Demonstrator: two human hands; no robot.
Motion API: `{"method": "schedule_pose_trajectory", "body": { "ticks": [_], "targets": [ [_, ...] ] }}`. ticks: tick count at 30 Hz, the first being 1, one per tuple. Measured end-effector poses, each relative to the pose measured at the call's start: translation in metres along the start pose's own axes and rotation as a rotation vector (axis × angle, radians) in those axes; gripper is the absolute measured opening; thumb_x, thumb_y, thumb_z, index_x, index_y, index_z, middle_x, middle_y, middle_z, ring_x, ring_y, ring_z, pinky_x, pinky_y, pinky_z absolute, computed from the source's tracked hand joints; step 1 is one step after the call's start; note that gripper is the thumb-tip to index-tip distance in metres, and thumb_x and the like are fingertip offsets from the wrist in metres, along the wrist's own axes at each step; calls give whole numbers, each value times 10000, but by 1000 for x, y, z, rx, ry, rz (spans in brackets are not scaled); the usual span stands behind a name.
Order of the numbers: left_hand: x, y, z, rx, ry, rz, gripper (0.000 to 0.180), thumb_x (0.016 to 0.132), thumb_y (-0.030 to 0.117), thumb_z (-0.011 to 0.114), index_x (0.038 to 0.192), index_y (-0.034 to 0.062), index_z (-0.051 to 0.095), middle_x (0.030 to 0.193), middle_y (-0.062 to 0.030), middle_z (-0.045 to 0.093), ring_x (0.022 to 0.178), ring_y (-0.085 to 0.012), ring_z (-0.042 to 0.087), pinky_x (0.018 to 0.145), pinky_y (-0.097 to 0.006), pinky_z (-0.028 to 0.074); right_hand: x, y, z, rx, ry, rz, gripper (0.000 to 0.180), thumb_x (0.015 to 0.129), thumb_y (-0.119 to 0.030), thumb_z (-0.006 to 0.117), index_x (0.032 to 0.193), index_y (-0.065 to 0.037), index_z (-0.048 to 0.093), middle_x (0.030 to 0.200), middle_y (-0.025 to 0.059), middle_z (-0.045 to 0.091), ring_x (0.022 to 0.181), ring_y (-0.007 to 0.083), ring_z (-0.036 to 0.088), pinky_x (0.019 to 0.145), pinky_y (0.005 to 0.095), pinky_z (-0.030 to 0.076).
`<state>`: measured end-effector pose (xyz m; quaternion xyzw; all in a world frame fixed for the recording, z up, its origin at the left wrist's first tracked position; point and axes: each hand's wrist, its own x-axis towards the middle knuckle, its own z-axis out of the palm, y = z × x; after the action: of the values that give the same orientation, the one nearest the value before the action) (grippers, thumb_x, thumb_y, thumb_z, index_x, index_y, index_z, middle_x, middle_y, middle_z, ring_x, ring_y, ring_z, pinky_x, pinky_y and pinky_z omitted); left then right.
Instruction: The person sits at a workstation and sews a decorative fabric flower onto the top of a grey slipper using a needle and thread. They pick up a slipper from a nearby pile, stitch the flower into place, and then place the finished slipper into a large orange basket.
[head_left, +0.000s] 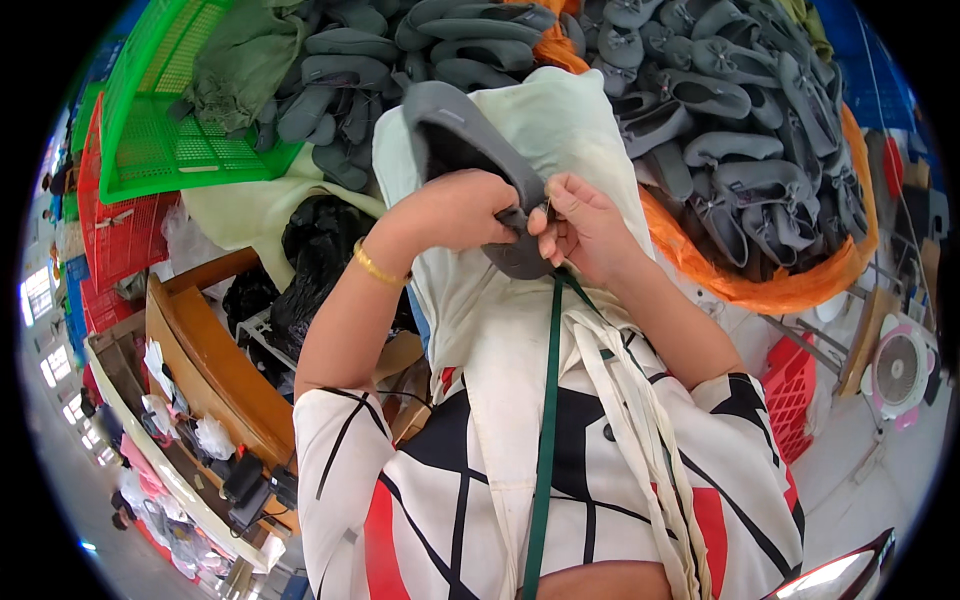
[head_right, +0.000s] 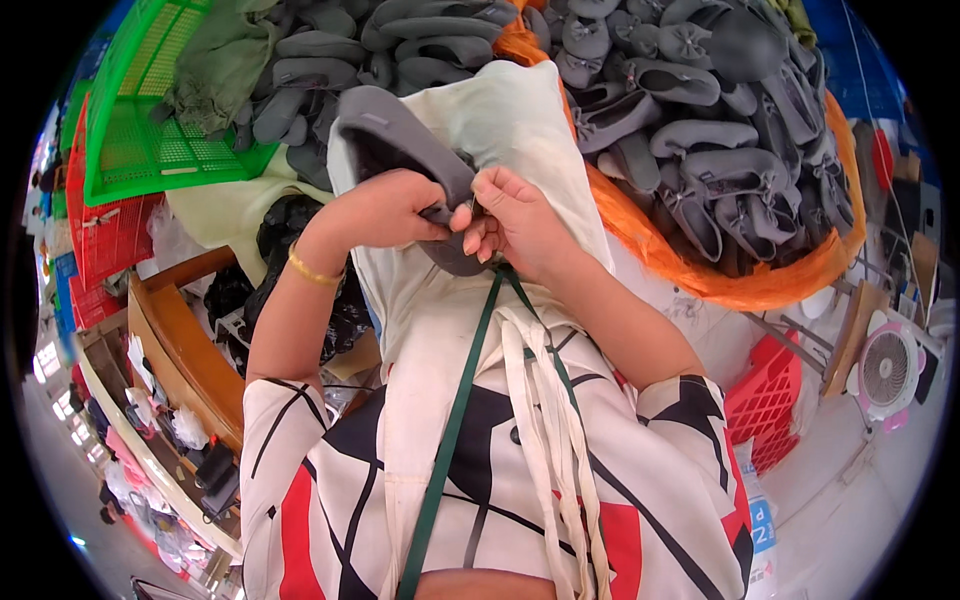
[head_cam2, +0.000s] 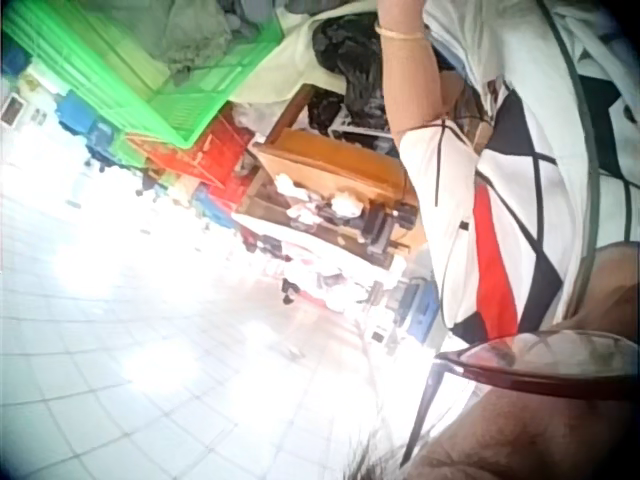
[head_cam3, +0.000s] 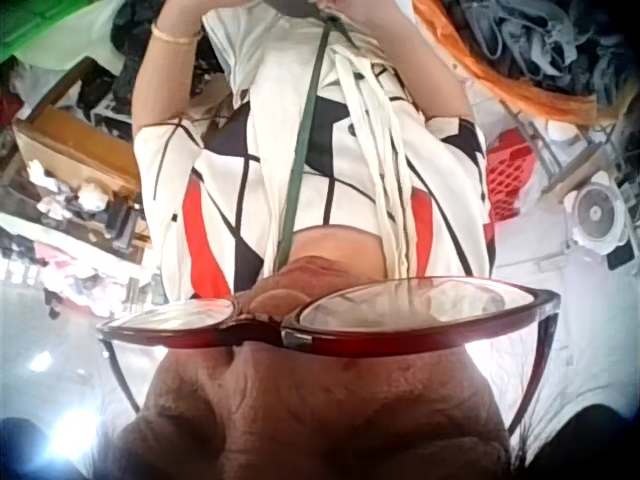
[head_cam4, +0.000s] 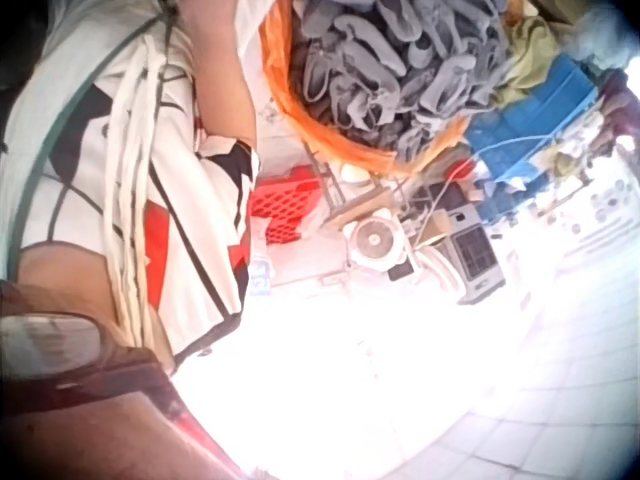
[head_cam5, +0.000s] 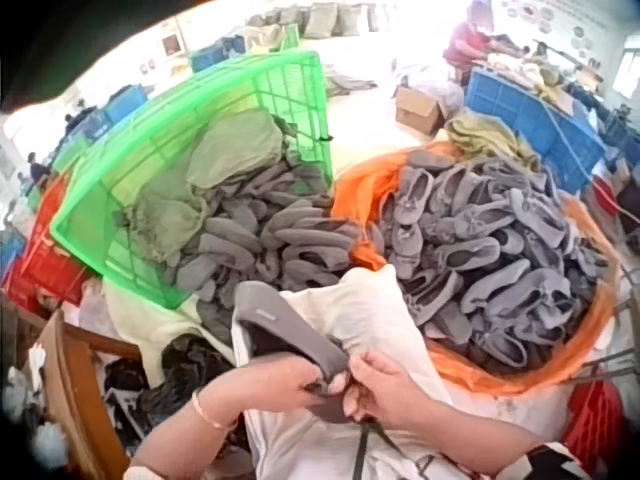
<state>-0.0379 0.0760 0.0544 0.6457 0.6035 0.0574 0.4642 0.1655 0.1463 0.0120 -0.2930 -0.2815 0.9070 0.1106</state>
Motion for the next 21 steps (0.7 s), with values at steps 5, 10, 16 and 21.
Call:
{"method": "schedule_pose_trajectory", "body": {
  "ticks": [5,10,16,21],
  "targets": [
    [16,-9,43,37,615,299,162,835,122,714,946,26,648,712,-146,612,643,-319,558,636,-364,467,-5,14,-33,71,91,-18,123,1010,-224,572,982,-106,552,692,13,576,565,110,556,521,242,472],
    [-7,11,78,-522,786,-99,254,999,281,627,946,33,627,679,41,474,642,-47,447,568,-224,389,-4,8,-37,69,138,-38,103,989,-198,601,977,-103,560,672,-10,523,549,101,498,508,243,426],
    [-2,-22,123,-738,713,-256,388,986,375,615,885,1,585,710,-58,558,659,-148,494,619,-291,436,-3,-13,-55,166,216,-142,88,975,-156,610,989,-75,579,655,-23,471,534,94,431,493,246,369],
    [-2,-29,130,-736,717,-174,348,975,351,640,905,13,589,759,-18,557,691,-113,483,620,-275,427,-14,-37,-93,233,258,-276,84,979,-142,602,1005,-69,569,684,-14,468,563,97,429,497,245,361]
  ]
}}
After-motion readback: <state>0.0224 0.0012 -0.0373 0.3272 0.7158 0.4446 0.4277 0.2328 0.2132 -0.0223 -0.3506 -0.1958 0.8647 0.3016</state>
